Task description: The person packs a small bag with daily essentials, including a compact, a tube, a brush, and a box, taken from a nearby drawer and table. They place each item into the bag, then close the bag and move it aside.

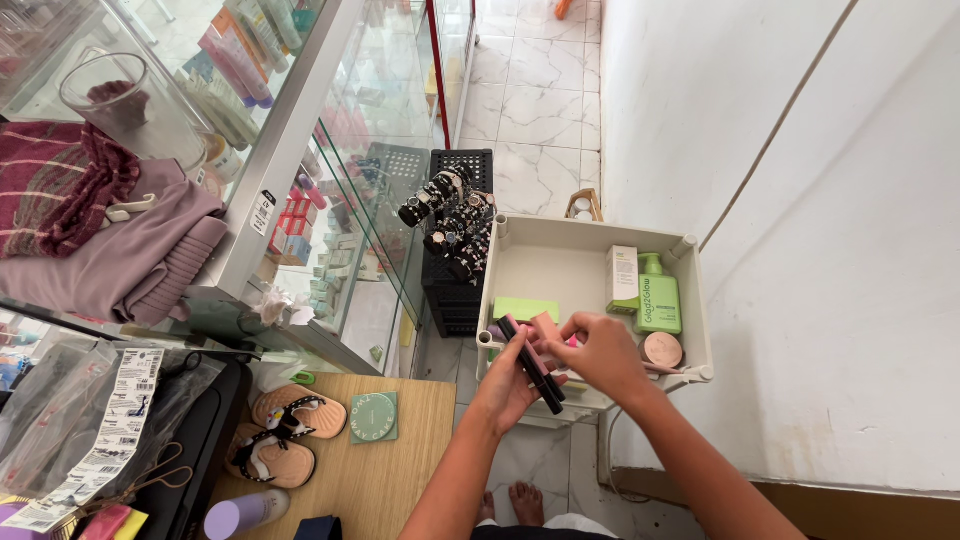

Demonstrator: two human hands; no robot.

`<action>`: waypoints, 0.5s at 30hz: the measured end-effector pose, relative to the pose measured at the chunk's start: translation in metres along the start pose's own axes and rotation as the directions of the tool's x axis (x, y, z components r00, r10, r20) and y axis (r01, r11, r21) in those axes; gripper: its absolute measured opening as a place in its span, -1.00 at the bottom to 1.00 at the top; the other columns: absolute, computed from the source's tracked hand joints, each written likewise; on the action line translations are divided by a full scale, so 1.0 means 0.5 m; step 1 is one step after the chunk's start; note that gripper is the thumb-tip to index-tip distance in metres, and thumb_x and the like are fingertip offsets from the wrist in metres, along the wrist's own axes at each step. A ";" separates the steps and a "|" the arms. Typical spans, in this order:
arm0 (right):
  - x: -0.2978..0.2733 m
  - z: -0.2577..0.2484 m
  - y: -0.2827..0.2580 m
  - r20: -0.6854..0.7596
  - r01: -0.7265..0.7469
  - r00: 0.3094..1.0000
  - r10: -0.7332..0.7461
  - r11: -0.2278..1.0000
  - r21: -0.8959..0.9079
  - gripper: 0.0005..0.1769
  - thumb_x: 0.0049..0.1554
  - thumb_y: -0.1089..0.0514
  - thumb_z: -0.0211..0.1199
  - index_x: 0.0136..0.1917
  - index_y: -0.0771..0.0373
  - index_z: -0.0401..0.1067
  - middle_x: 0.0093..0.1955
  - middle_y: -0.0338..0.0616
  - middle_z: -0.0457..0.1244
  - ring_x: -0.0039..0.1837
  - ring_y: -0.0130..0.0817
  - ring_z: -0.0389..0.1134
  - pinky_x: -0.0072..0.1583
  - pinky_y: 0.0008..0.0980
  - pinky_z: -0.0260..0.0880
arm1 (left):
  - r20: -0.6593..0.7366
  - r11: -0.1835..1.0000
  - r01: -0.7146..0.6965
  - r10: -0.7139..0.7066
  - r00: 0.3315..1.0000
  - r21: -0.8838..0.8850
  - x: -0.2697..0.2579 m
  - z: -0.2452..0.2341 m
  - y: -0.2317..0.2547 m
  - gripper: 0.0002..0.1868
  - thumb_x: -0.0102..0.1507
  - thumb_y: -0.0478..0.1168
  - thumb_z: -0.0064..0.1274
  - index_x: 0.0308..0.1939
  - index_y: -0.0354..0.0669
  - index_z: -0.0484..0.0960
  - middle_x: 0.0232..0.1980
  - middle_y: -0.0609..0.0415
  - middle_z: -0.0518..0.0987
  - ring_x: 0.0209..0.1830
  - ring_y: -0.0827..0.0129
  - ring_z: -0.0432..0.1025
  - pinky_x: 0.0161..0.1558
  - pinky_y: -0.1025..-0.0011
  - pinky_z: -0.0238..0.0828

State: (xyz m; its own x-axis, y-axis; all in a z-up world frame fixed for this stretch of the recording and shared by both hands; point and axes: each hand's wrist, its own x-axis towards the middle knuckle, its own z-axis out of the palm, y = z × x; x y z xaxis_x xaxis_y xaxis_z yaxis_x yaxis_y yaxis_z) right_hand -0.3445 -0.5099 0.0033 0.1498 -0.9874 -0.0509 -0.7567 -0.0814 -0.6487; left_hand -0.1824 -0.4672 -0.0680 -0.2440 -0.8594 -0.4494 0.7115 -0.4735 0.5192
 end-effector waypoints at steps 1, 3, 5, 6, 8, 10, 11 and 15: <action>-0.006 0.003 -0.007 0.007 0.002 1.000 -0.002 1.000 0.000 -0.62 -0.13 -0.13 0.47 -0.26 0.23 0.61 -0.34 -0.08 0.37 -0.28 -0.22 0.44 -0.18 -0.25 0.40 | 0.023 1.000 0.003 -0.003 1.000 0.001 0.002 0.000 -0.001 -0.53 0.42 0.17 -0.12 0.21 -0.06 0.42 0.00 0.14 0.53 0.03 0.29 0.51 0.10 0.12 0.59; -0.014 0.008 -0.019 -0.028 0.051 0.998 -0.052 0.998 -0.032 -0.62 -0.13 -0.11 0.48 -0.25 0.25 0.60 -0.29 -0.08 0.38 -0.25 -0.20 0.44 -0.17 -0.23 0.41 | 0.069 1.000 0.009 -0.009 0.998 0.001 0.005 0.002 -0.003 -0.46 0.46 0.20 -0.12 0.26 -0.15 0.46 -0.01 0.12 0.53 -0.02 0.37 0.47 0.12 0.13 0.63; -0.018 0.012 -0.028 -0.053 0.081 0.995 -0.083 0.996 -0.045 -0.61 -0.12 -0.11 0.48 -0.25 0.26 0.60 -0.25 -0.07 0.40 -0.22 -0.17 0.44 -0.16 -0.22 0.42 | 0.089 0.999 -0.006 0.002 0.996 0.042 0.001 0.005 -0.002 -0.46 0.41 0.21 -0.13 0.27 -0.06 0.47 0.03 0.11 0.57 -0.02 0.38 0.50 0.05 0.19 0.57; -0.021 0.014 -0.033 -0.062 0.086 0.994 -0.089 0.995 -0.042 -0.61 -0.11 -0.11 0.49 -0.24 0.27 0.60 -0.22 -0.07 0.40 -0.22 -0.16 0.45 -0.15 -0.22 0.42 | 0.099 0.998 -0.014 0.007 0.995 0.062 -0.002 0.007 0.000 -0.46 0.39 0.22 -0.14 0.27 -0.01 0.48 0.05 0.11 0.59 -0.02 0.38 0.51 0.02 0.21 0.54; -0.026 0.017 -0.042 -0.057 0.081 0.995 -0.082 0.997 -0.014 -0.62 -0.07 -0.12 0.47 -0.23 0.26 0.60 -0.21 -0.08 0.42 -0.21 -0.17 0.46 -0.13 -0.23 0.43 | 0.085 0.999 -0.006 0.003 0.996 0.042 -0.004 0.014 0.003 -0.47 0.39 0.20 -0.14 0.27 -0.03 0.49 0.13 0.12 0.61 0.05 0.39 0.52 0.04 0.24 0.52; -0.031 0.019 -0.047 -0.031 0.060 0.998 -0.059 0.998 0.034 -0.64 0.00 -0.11 0.44 -0.22 0.25 0.61 -0.23 -0.10 0.42 -0.20 -0.22 0.48 -0.12 -0.25 0.45 | 0.083 1.000 -0.014 0.013 0.996 0.017 -0.008 0.019 0.004 -0.48 0.40 0.18 -0.13 0.27 -0.05 0.47 0.18 0.11 0.61 0.10 0.37 0.53 0.07 0.23 0.52; -0.034 0.020 -0.046 -0.007 0.044 0.999 -0.044 0.998 0.045 -0.66 0.02 -0.10 0.42 -0.19 0.24 0.62 -0.24 -0.08 0.42 -0.21 -0.20 0.48 -0.12 -0.24 0.45 | 0.088 1.000 -0.026 0.025 0.996 0.002 -0.010 0.020 0.003 -0.50 0.40 0.16 -0.13 0.26 -0.05 0.46 0.19 0.09 0.60 0.12 0.35 0.53 0.08 0.19 0.53; -0.032 0.025 -0.020 0.056 0.046 0.997 -0.050 0.996 0.081 -0.72 0.06 -0.01 0.35 -0.12 0.23 0.63 -0.27 -0.05 0.43 -0.23 -0.17 0.48 -0.12 -0.25 0.45 | 0.093 0.999 -0.028 0.031 0.995 -0.038 -0.010 0.014 -0.003 -0.51 0.41 0.12 -0.13 0.27 -0.09 0.44 0.20 0.05 0.59 0.17 0.26 0.52 0.12 0.11 0.55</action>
State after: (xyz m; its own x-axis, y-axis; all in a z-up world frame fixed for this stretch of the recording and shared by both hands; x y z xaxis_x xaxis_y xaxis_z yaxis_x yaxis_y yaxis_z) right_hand -0.3314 -0.4916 0.0008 0.2229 -0.9730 -0.0602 -0.6949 -0.1153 -0.7098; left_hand -0.1871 -0.4635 -0.0615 -0.2820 -0.8881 -0.3630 0.7426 -0.4416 0.5035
